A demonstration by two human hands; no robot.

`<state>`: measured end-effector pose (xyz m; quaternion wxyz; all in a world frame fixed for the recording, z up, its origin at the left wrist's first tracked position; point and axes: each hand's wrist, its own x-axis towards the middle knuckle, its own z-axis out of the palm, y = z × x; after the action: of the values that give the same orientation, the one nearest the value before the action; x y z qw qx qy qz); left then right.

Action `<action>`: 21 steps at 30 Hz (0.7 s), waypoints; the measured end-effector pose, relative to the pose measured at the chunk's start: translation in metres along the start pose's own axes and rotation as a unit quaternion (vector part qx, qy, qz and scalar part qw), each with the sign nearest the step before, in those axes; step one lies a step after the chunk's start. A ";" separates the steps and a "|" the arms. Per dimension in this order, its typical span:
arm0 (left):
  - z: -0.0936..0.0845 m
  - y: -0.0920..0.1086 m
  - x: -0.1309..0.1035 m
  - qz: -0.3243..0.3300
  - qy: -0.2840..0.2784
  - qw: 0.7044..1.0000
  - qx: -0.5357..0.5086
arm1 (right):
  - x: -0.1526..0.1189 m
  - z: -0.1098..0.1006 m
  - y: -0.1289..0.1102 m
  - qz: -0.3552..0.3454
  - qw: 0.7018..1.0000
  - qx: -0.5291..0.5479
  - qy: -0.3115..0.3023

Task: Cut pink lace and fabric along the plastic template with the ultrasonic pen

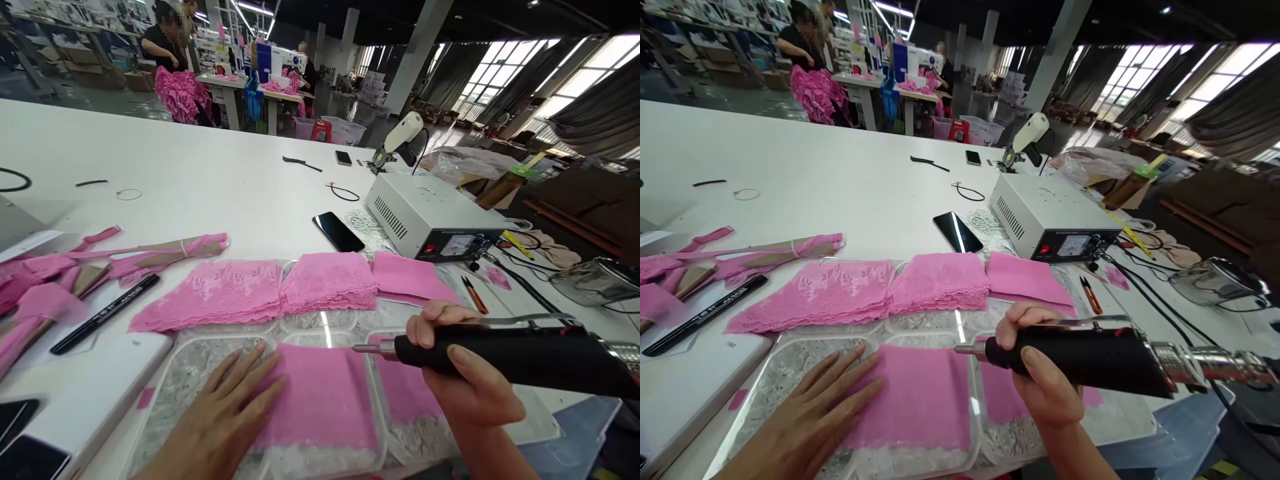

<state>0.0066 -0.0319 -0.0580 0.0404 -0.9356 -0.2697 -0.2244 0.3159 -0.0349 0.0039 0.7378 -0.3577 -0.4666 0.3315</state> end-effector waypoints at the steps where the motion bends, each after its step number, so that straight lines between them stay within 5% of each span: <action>1: 0.001 0.000 0.000 -0.001 -0.003 1.000 0.002 | -0.003 -0.007 0.000 0.002 1.000 0.002 0.005; 7: -0.004 0.003 0.001 -0.029 -0.047 0.998 -0.009 | -0.009 -0.024 0.002 0.002 0.999 0.012 0.038; 12: -0.005 0.023 0.030 0.011 -0.035 0.998 -0.045 | -0.007 -0.025 0.003 0.008 0.999 0.023 0.046; 17: 0.015 0.049 0.069 0.038 -0.093 0.993 -0.061 | -0.011 -0.027 0.004 0.011 0.997 0.034 0.067; 21: 0.029 0.054 0.077 0.045 -0.134 0.988 -0.065 | -0.013 -0.031 0.002 0.004 0.997 0.037 0.070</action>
<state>0.1045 -0.0351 -0.0482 -0.0469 -0.9690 -0.2151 -0.1121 0.3397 -0.0514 -0.0131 0.7802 -0.3541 -0.3999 0.3254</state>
